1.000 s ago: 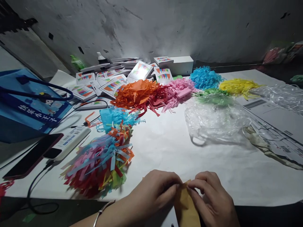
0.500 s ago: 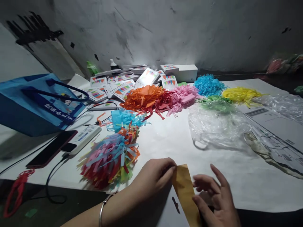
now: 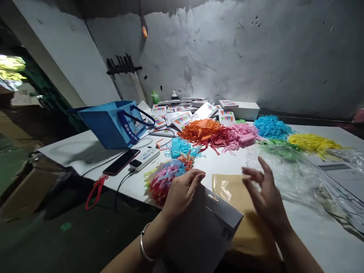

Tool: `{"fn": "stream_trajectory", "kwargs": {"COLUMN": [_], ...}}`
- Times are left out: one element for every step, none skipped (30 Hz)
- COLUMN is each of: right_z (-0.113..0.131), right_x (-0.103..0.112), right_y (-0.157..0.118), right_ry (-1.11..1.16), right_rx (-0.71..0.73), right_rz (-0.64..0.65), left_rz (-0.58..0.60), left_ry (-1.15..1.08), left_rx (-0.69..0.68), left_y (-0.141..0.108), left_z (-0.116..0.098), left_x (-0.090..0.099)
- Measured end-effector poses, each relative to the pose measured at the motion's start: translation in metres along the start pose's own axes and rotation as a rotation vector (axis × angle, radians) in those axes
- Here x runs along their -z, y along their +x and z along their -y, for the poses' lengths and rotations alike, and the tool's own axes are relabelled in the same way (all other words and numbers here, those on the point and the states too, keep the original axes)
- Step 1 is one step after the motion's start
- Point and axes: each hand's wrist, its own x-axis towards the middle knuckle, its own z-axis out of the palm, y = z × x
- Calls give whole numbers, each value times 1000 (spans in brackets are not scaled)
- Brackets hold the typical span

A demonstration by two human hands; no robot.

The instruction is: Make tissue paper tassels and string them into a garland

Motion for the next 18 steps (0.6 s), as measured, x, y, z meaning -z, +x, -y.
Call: {"fn": "stream_trajectory", "kwargs": {"right_z": [12, 22, 32, 39, 44, 47, 48, 47, 45, 43, 41, 41, 42, 44, 47, 51, 54, 57], "right_x": [-5, -9, -13, -16, -18, -19, -18, -16, -12, -8, -4, 0, 2, 2, 0, -3, -8, -13], "right_y": [-19, -40, -58, -74, -86, -94, -98, -100, -101, -101, -102, -103, -105, -108, -111, -114, -117, -119], "right_ry": [174, 299, 343, 407, 453, 484, 502, 485, 428, 340, 247, 180, 155, 172, 215, 254, 276, 275], "right_rx": [-27, -70, -145, -228, -314, -387, -428, -421, -358, -255, -140, -39, 10, -5, -69, -154, -234, -296], "right_rz": [116, 213, 226, 204, 182, 152, 121, 74, -8, -123, -228, -264, -207, -74, 99, 260, 369, 427], "left_rz": [-26, -32, -8, 51, 143, 255, 362, 440, 476, 472, 443, 404, 374, 355, 345, 340, 334, 327], "left_ry": [-5, -33, -96, -190, -292, -380, -437, -460, -457, -447, -449, -470, -498, -531, -560, -581, -590, -587], "left_rx": [27, 64, 107, 146, 178, 200, 214, 226, 241, 262, 286, 313, 339, 358, 368, 372, 371, 364], "left_y": [-5, -11, -17, -23, -28, -34, -39, -43, -47, -51, -54, -56, -58, -59, -60, -61, -61, -62], "left_z": [-2, -3, -4, -6, -6, -6, -6, -5, -3, -1, 2, 5, 7, 9, 11, 12, 13, 14], "left_x": [1, 2, 3, 4, 5, 7, 8, 9, 9, 9, 9, 8, 7, 6, 5, 4, 4, 4]}}
